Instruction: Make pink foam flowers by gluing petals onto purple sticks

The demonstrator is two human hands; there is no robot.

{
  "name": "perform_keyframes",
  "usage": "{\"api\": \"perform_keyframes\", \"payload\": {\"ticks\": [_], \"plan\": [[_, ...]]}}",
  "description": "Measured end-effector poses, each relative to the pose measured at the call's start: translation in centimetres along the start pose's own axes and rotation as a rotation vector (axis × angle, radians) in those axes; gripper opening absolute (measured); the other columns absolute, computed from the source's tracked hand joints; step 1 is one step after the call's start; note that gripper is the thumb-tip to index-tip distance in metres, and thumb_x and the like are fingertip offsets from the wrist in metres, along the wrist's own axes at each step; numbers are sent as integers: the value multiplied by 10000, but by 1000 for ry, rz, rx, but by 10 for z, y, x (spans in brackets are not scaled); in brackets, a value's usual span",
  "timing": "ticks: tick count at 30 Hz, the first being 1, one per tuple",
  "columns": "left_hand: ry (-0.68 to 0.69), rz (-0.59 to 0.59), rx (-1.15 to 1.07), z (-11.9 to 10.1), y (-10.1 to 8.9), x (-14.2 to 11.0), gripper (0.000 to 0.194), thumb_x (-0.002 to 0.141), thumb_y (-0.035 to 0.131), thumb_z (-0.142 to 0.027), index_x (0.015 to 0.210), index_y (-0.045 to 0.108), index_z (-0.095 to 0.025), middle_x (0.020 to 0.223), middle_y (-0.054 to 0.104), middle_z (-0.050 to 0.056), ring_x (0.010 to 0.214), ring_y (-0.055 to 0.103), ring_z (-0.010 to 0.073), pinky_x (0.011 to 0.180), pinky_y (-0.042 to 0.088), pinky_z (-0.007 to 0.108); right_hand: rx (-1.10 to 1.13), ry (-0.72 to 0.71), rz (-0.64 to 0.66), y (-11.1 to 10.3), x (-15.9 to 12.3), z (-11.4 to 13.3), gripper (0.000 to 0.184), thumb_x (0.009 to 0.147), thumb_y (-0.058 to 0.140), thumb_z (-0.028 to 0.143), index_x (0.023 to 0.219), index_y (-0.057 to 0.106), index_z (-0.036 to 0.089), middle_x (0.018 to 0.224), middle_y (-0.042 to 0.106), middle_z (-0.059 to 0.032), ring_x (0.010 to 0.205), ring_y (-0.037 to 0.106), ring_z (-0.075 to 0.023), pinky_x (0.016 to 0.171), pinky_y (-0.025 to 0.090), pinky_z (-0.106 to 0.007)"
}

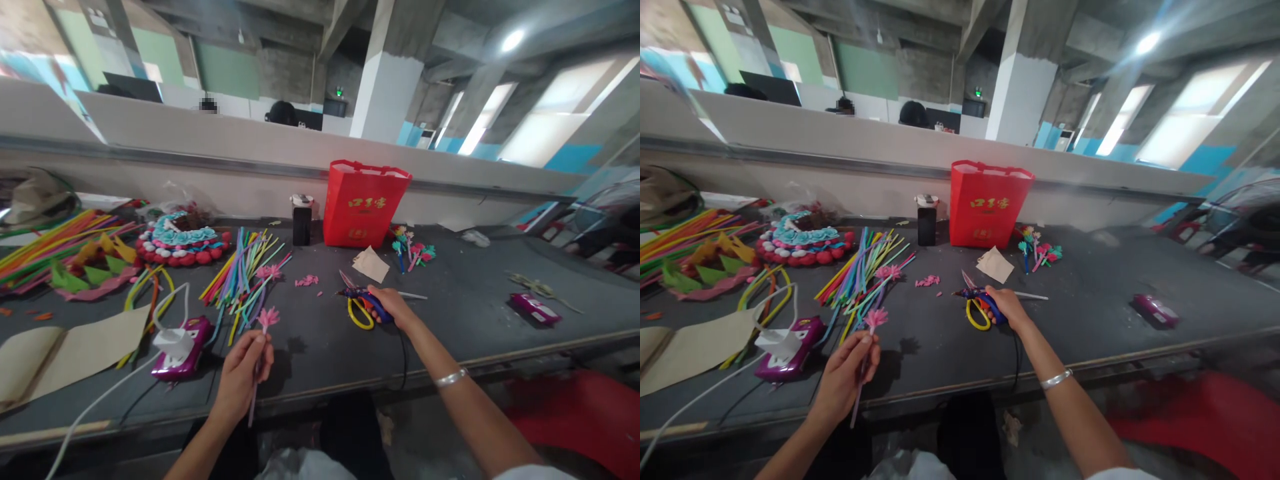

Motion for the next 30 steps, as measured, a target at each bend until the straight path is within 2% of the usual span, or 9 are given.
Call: {"api": "perform_keyframes", "payload": {"ticks": [4, 10, 14, 18, 21, 25, 28, 30], "plan": [[-9, 13, -19, 1, -1, -1, 280, 798, 692, -421, 869, 602, -166, 556, 568, -43, 401, 432, 47, 382, 291, 148, -180, 13, -19, 1, 2, 4, 323, 944, 578, 359, 1202, 584, 165, 1187, 619, -84, 985, 638, -201, 834, 549, -404], [2, 41, -24, 4, -1, 0, 261, 833, 667, -414, 869, 589, -167, 564, 571, -44, 397, 420, 44, 380, 280, 148, -467, -20, -47, 2, 4, 13, 300, 950, 567, 357, 1188, 597, 176, 1195, 619, -83, 986, 636, -197, 840, 548, -395], [-13, 48, -18, 6, -1, -2, 260, 845, 653, -415, 882, 584, -167, 575, 574, -43, 404, 423, 44, 388, 280, 149, -661, -107, -126, -5, 1, 32, 313, 945, 574, 366, 1183, 596, 164, 1179, 624, -85, 983, 638, -199, 838, 547, -401], [-36, 45, -7, 6, -2, -2, 274, 838, 655, -428, 874, 578, -168, 573, 577, -43, 393, 432, 48, 385, 265, 154, -842, -225, -237, -8, -5, 62, 327, 939, 581, 375, 1185, 596, 160, 1207, 614, -90, 1040, 621, -219, 889, 521, -440], [-40, 40, -8, 7, -2, -1, 264, 842, 650, -421, 875, 577, -169, 574, 583, -43, 388, 432, 45, 389, 257, 154, -921, -330, -225, 15, -1, 88, 302, 943, 575, 364, 1171, 605, 168, 1205, 617, -86, 1044, 620, -216, 896, 518, -437], [-37, 38, -23, 9, -2, 0, 254, 851, 641, -413, 887, 577, -170, 572, 583, -42, 385, 427, 46, 389, 258, 157, -954, -433, -94, 75, 21, 113, 298, 945, 577, 344, 1196, 595, 184, 1231, 605, -83, 1044, 620, -212, 885, 529, -422], [-40, 38, -34, 10, -3, -1, 248, 855, 636, -409, 892, 576, -171, 573, 579, -42, 390, 433, 48, 390, 262, 158, -957, -401, -4, 115, 48, 116, 318, 938, 589, 340, 1212, 586, 177, 1227, 604, -83, 1031, 625, -215, 863, 539, -416], [-48, 34, -35, 10, -3, -2, 252, 854, 634, -414, 886, 575, -171, 574, 578, -41, 390, 434, 47, 389, 258, 158, -957, -340, 42, 133, 65, 111, 326, 935, 594, 339, 1216, 582, 173, 1220, 606, -83, 1021, 629, -214, 851, 544, -412]]}}
Point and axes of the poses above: each hand's wrist, its own x-axis towards the middle knuckle, its own y-axis out of the palm, z = x × y, the point moved 10 cm from there along x, towards the middle knuckle
